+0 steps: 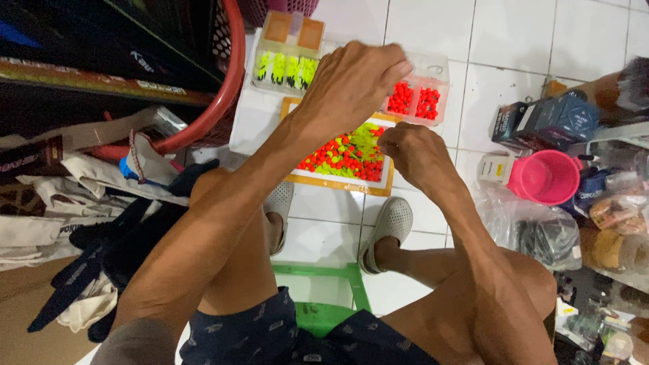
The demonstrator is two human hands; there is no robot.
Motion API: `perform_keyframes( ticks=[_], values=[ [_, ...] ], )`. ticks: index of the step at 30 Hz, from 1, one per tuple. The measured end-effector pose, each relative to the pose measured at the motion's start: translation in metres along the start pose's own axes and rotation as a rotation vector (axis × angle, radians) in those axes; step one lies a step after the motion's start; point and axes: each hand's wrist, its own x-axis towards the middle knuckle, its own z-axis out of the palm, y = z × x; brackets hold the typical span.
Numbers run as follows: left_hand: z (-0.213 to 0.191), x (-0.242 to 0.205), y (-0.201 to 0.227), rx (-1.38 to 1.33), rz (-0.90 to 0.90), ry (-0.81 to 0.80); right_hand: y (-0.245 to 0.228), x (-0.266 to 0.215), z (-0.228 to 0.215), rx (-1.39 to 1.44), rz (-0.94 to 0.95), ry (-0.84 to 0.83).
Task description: Assembling fishing lures by threading hooks through soft plastic bodies.
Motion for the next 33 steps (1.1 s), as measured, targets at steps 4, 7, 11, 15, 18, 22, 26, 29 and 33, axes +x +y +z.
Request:
perform_keyframes(
  ticks=[4, 7, 11, 15, 18, 22, 26, 29, 33],
  values=[
    [-0.018, -0.014, 0.017, -0.201, 0.018, 0.042, 0.012, 0.007, 0.037, -0.093, 0.105, -0.171],
    [-0.001, -0.033, -0.012, -0.604, 0.109, -0.047, 0.013, 0.013, 0.055, -0.125, 0.125, -0.193],
    [0.077, -0.075, -0.093, 0.017, 0.006, -0.217, 0.008, 0.002, 0.079, -0.109, 0.071, -0.199],
    [0.070, -0.050, -0.082, 0.196, -0.093, -0.364, -0.004, 0.013, 0.086, -0.106, 0.053, -0.137],
    [0.076, -0.047, -0.094, 0.222, -0.059, -0.309, -0.006, 0.016, 0.093, -0.209, 0.032, -0.096],
    [0.074, -0.048, -0.093, 0.231, -0.087, -0.342, -0.026, 0.015, 0.077, -0.231, 0.076, -0.073],
    [0.083, -0.046, -0.099, 0.223, -0.104, -0.363, -0.031, 0.013, 0.076, -0.199, 0.084, -0.041],
    [0.082, -0.044, -0.098, 0.237, -0.107, -0.378, -0.022, 0.014, 0.084, -0.117, 0.093, -0.041],
    [0.084, -0.041, -0.099, 0.263, -0.118, -0.413, -0.012, 0.017, 0.092, -0.054, 0.084, -0.035]
  ],
)
